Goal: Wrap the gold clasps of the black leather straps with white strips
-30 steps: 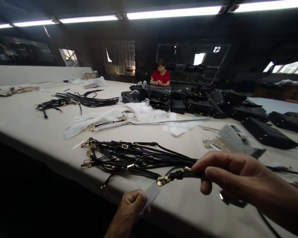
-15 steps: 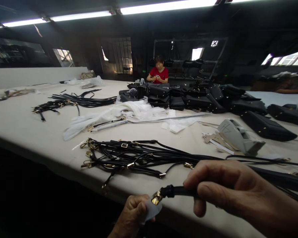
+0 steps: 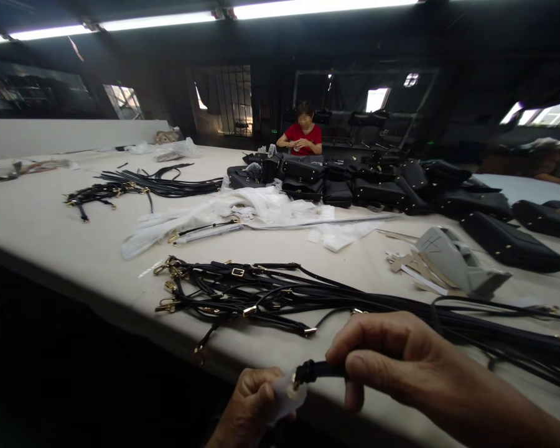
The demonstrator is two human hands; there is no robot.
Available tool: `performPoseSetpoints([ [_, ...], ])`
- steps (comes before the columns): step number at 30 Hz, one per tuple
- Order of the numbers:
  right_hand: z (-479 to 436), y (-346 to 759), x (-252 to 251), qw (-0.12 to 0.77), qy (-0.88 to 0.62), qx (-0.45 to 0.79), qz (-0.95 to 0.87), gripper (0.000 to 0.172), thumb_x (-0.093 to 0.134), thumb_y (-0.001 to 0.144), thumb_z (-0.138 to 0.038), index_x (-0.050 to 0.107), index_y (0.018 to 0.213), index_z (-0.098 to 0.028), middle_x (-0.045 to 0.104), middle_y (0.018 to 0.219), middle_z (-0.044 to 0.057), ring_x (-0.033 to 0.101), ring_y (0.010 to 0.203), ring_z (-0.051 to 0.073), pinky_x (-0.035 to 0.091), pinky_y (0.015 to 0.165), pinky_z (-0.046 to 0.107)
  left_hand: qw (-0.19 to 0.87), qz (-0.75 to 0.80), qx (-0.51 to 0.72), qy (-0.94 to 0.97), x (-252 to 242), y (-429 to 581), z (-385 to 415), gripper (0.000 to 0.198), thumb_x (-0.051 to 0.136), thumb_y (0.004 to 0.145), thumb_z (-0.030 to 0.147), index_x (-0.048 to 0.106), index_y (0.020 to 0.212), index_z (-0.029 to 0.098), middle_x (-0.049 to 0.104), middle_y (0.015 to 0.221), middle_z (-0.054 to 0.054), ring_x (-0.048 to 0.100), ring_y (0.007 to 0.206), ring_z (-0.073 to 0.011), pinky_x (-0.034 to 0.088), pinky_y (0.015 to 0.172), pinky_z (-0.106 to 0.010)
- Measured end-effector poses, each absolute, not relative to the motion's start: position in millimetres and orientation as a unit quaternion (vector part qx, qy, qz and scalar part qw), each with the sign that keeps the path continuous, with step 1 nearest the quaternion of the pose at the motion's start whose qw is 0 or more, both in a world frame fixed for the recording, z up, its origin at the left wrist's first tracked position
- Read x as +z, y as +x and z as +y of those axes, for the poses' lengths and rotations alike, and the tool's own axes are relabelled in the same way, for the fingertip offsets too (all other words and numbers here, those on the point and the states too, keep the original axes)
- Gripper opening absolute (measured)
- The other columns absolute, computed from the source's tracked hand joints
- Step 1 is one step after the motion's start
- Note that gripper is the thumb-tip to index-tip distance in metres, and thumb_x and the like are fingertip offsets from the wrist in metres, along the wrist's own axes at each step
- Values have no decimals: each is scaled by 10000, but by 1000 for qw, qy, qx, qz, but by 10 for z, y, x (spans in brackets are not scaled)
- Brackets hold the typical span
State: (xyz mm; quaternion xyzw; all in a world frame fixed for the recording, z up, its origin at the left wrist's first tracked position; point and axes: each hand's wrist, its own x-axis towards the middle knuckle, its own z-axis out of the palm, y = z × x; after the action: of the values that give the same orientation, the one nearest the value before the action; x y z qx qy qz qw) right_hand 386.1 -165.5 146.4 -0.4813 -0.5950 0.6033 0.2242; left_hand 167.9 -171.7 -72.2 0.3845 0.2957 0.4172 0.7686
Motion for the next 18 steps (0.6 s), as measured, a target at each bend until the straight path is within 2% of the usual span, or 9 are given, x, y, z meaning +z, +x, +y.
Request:
performPoseSetpoints([
  [3,-1595,3791,1340,202,-492,581,-616,180,618,906,-351,725,939,-210,744,806,22,687,811,189,500,828,294,773,301,429,356,-592,1726,-1746,608,715,711,691,761,639,90,516,437,-12,381,377,-59,227,406,-193],
  [7,-1542,3751,1118,150,-494,427,-742,224,548,950,-358,693,1083,-251,745,847,15,679,852,211,488,848,325,795,284,403,353,-477,1706,-1726,584,778,643,676,771,717,97,640,533,-65,516,398,-104,336,412,-193],
  [10,-1550,3759,1025,100,-496,332,-796,332,499,966,-392,630,1250,-279,735,1033,59,648,1013,264,469,909,378,795,307,372,367,-419,1539,-1670,492,811,663,595,738,831,138,615,529,-14,497,409,-97,360,433,-191],
  [13,-1545,3784,1055,43,-502,344,-792,436,573,916,-421,565,1340,-321,673,1215,68,626,1084,270,474,894,348,735,372,355,442,-369,1278,-1608,398,793,730,519,705,809,138,586,583,6,462,490,-86,339,476,-183],
  [15,-1510,3804,1102,1,-506,351,-787,375,625,879,-415,642,1243,-324,706,1112,49,648,1001,255,476,820,313,683,417,350,488,-341,1116,-1582,392,766,758,516,706,805,132,559,621,16,427,531,-83,326,496,-182],
  [17,-1463,3814,1137,-20,-496,354,-792,239,584,912,-379,714,1098,-305,738,911,25,662,890,227,458,756,284,641,450,348,515,-320,1008,-1575,414,738,768,539,717,819,129,539,618,23,409,530,-84,321,490,-184],
  [18,-1442,3811,1150,-21,-485,356,-799,230,544,940,-359,725,1071,-302,741,849,17,665,857,214,447,738,274,626,458,347,528,-313,981,-1576,421,727,772,544,726,824,126,541,609,22,421,524,-88,332,488,-188],
])
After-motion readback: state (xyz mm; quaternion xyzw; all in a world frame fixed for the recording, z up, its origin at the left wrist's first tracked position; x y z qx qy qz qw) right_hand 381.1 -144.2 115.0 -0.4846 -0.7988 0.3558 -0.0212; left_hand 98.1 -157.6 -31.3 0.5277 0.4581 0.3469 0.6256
